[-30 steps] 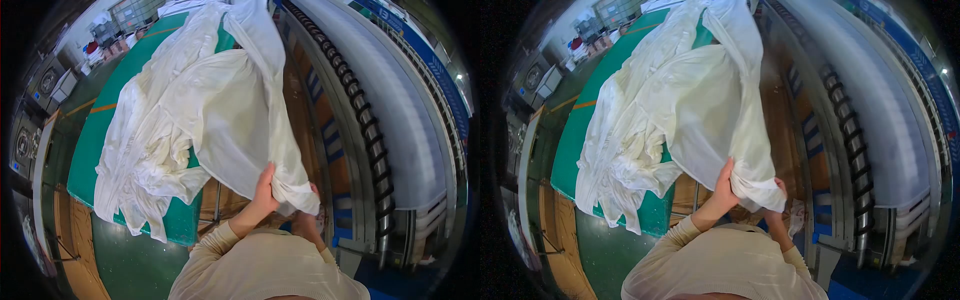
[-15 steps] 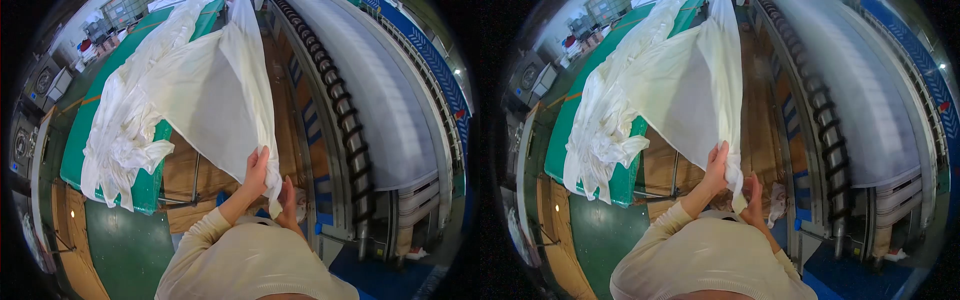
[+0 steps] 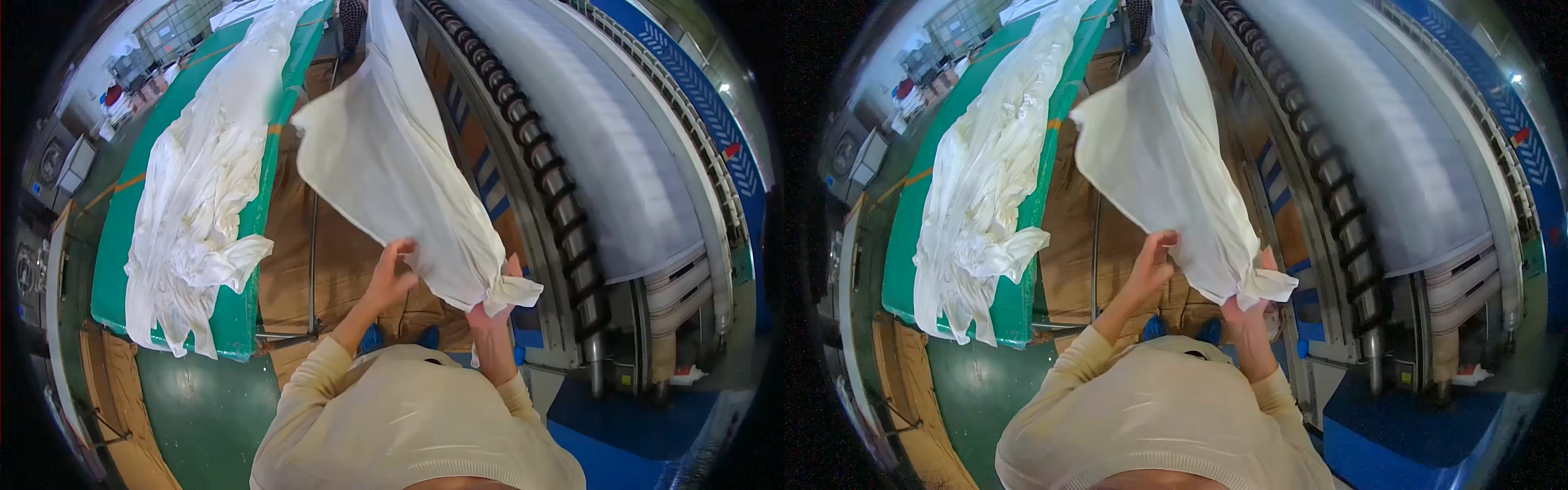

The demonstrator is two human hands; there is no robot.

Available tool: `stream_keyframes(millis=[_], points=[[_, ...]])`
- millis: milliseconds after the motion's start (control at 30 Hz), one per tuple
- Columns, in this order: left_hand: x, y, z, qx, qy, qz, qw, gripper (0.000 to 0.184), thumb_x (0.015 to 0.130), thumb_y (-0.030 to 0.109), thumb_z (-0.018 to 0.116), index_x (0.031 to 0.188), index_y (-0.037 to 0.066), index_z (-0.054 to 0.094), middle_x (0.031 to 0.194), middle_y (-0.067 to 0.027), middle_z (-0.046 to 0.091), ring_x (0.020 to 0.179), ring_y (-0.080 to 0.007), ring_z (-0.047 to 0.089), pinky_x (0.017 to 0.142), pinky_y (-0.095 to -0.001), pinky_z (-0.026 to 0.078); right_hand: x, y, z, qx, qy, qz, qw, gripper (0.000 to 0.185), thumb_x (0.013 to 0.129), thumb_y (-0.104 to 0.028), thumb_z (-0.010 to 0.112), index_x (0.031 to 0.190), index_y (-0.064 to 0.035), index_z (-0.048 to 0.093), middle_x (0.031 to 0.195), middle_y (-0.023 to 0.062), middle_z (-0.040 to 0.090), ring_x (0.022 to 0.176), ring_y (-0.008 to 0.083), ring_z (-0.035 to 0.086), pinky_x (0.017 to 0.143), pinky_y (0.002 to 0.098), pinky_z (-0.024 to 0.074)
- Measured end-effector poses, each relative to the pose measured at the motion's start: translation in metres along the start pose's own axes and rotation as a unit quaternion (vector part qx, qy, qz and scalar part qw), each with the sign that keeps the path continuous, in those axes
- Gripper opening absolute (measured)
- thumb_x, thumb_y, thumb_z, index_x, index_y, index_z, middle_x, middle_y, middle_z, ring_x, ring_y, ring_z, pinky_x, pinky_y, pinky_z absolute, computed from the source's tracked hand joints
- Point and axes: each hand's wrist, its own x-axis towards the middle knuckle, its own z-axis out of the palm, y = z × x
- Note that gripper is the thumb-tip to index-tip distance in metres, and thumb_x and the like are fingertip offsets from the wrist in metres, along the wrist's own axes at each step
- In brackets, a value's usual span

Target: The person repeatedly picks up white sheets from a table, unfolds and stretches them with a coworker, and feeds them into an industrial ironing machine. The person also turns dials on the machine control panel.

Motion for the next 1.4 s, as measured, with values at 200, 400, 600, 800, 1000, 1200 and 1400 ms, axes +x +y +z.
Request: stream_keyframes(millis=[200, 400, 600, 800, 1000, 1200, 1400], points=[[0.007, 0.03, 0.009, 0.171, 0.12, 0.081, 0.975, 0.055, 0.072, 0.018, 0.072, 0.12, 0.006, 0.049, 0.121, -0.0152, 0.051, 0.108, -0.0305, 0.053, 0.087, -0.0392, 0.043, 0.004, 0.048, 0.043, 0.024, -0.135, 0.039, 0.99, 0.062, 0.092, -0.035, 0.053, 0.141, 0.0009, 0.036, 0.142, 0.0163, 0.043, 0.129, 0.0314, 0.044, 0.109, 0.0419, 0.0352], [0.053, 0.009, -0.006, 0.068, 0.084, 0.112, 0.988, 0.027, 0.084, 0.014, 0.053, 0.106, -0.002, 0.058, 0.103, -0.0199, 0.061, 0.093, -0.0295, 0.061, 0.079, -0.0351, 0.047, -0.012, 0.033, 0.062, -0.121, -0.138, 0.01, 0.983, 0.07, 0.081, -0.021, 0.066, 0.14, 0.0026, 0.037, 0.141, 0.0186, 0.044, 0.129, 0.0318, 0.044, 0.108, 0.0437, 0.0356], [-0.007, 0.018, -0.024, 0.014, 0.09, 0.073, 0.993, 0.012, 0.084, 0.006, 0.049, 0.085, -0.001, 0.059, 0.074, -0.0199, 0.057, 0.07, -0.0397, 0.057, 0.064, -0.0388, 0.046, -0.011, -0.008, -0.014, -0.331, 0.033, -0.061, 0.941, 0.061, 0.072, -0.009, 0.066, 0.13, 0.0016, 0.048, 0.113, 0.0122, 0.061, 0.098, 0.0231, 0.061, 0.085, 0.0334, 0.0504], [-0.017, 0.059, -0.035, 0.05, 0.018, 0.092, 0.994, 0.017, 0.086, 0.004, 0.049, 0.08, -0.003, 0.062, 0.069, -0.0138, 0.061, 0.061, -0.0225, 0.06, 0.055, -0.0322, 0.044, 0.005, 0.025, -0.176, -0.431, 0.117, 0.103, 0.889, 0.043, 0.078, -0.009, 0.058, 0.12, -0.002, 0.057, 0.092, 0.0045, 0.063, 0.073, 0.0116, 0.059, 0.056, 0.0263, 0.0493], [-0.001, 0.123, -0.063, -0.004, 0.182, 0.086, 0.979, 0.028, 0.09, 0.011, 0.05, 0.066, -0.001, 0.058, 0.062, -0.0034, 0.06, 0.058, -0.011, 0.053, 0.052, -0.0283, 0.038, 0.006, 0.054, -0.093, -0.28, 0.153, 0.138, 0.937, 0.034, 0.089, -0.022, 0.055, 0.117, -0.002, 0.058, 0.088, 0.0038, 0.062, 0.072, 0.0107, 0.058, 0.05, 0.0264, 0.0471], [-0.013, 0.103, -0.104, 0.06, 0.224, 0.081, 0.969, 0.026, 0.09, 0.01, 0.048, 0.07, -0.003, 0.058, 0.062, -0.0017, 0.057, 0.06, -0.0078, 0.05, 0.053, -0.0268, 0.038, 0.004, 0.052, -0.087, -0.618, 0.015, 0.031, 0.785, 0.039, 0.093, -0.036, 0.056, 0.115, -0.0033, 0.058, 0.084, 0.0008, 0.06, 0.072, 0.0082, 0.054, 0.057, 0.0222, 0.0447], [-0.038, 0.089, -0.107, 0.128, 0.186, 0.033, 0.974, 0.023, 0.089, 0.009, 0.049, 0.071, -0.004, 0.057, 0.061, -0.0036, 0.056, 0.058, -0.0092, 0.049, 0.052, -0.0282, 0.037, 0.001, 0.032, -0.107, -0.637, 0.081, 0.102, 0.76, 0.038, 0.093, -0.034, 0.057, 0.117, -0.0041, 0.058, 0.09, 0.0002, 0.062, 0.08, 0.008, 0.054, 0.068, 0.0216, 0.0448]])
